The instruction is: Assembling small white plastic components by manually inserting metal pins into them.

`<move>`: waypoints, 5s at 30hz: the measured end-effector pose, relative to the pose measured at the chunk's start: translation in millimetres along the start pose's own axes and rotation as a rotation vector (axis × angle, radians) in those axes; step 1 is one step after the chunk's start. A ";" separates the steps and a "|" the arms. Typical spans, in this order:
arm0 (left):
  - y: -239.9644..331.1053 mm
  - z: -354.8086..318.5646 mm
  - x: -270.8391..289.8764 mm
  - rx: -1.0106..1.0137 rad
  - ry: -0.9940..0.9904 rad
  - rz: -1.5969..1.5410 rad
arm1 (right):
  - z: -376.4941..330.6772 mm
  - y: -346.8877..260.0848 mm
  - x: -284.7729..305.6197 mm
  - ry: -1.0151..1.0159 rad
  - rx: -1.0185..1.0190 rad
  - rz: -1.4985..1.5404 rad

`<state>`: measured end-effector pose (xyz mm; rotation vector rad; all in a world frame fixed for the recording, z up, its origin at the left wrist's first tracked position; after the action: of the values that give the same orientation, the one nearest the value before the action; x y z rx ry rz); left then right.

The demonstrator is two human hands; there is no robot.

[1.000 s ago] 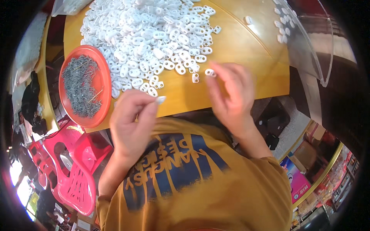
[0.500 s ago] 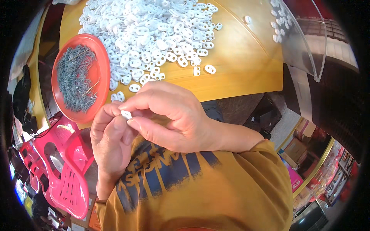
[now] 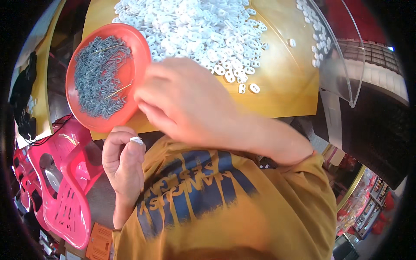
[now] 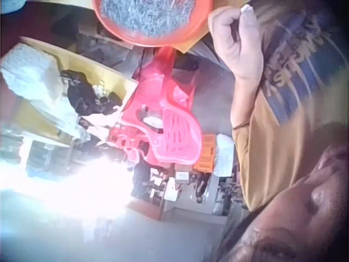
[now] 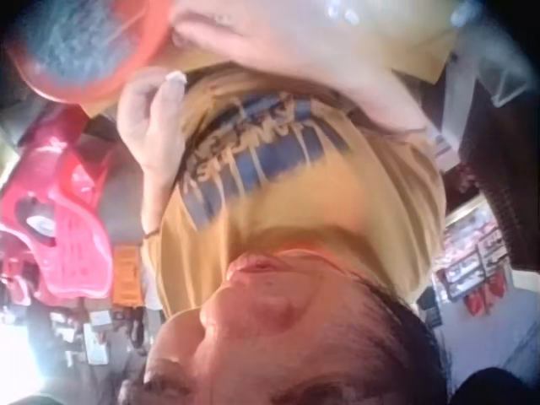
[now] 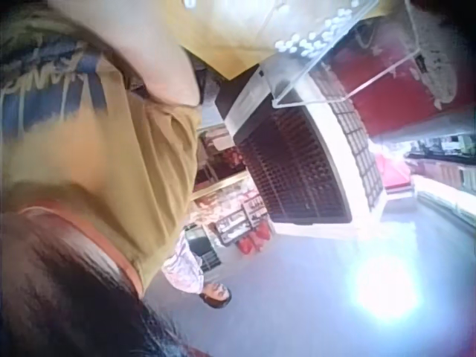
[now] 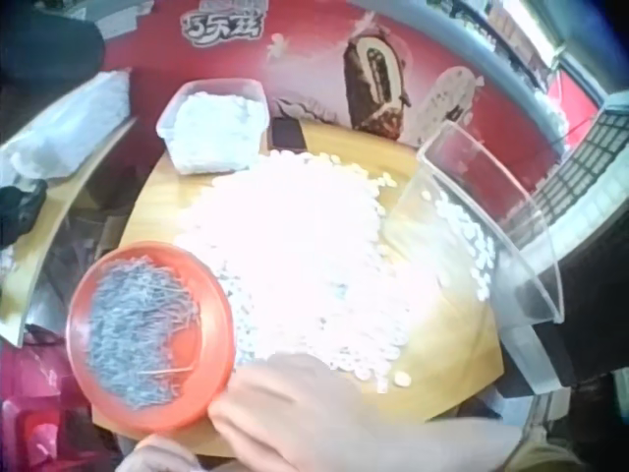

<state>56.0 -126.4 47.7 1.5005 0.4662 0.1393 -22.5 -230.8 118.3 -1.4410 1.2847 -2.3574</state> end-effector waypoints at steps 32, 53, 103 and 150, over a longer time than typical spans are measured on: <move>-27.3 -14.5 57.9 0.146 0.100 -0.178 | 70.0 -0.5 -89.2 -0.473 0.297 -0.540; 18.6 14.1 36.4 -0.023 0.263 -0.441 | 14.3 -7.9 -52.6 -0.224 -0.522 1.139; 30.6 12.2 28.0 -0.094 0.253 -0.264 | 9.3 -22.7 -22.8 -0.015 -0.219 0.756; 15.7 -4.4 15.4 -0.044 0.242 -0.285 | -17.0 -28.5 -22.5 0.113 -0.050 0.348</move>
<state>71.3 -115.3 59.8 1.3644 0.8608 0.1055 -13.9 -191.7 119.2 -1.0062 1.4914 -2.2120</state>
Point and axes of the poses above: each hand's wrist, its own z-axis towards the middle knuckle, its own x-axis out of the back of the hand, y = z × x, the point moved 10 cm from there along z, towards the middle knuckle, and after that the axes turned 10 degrees about -x, right-handed, at the moved point
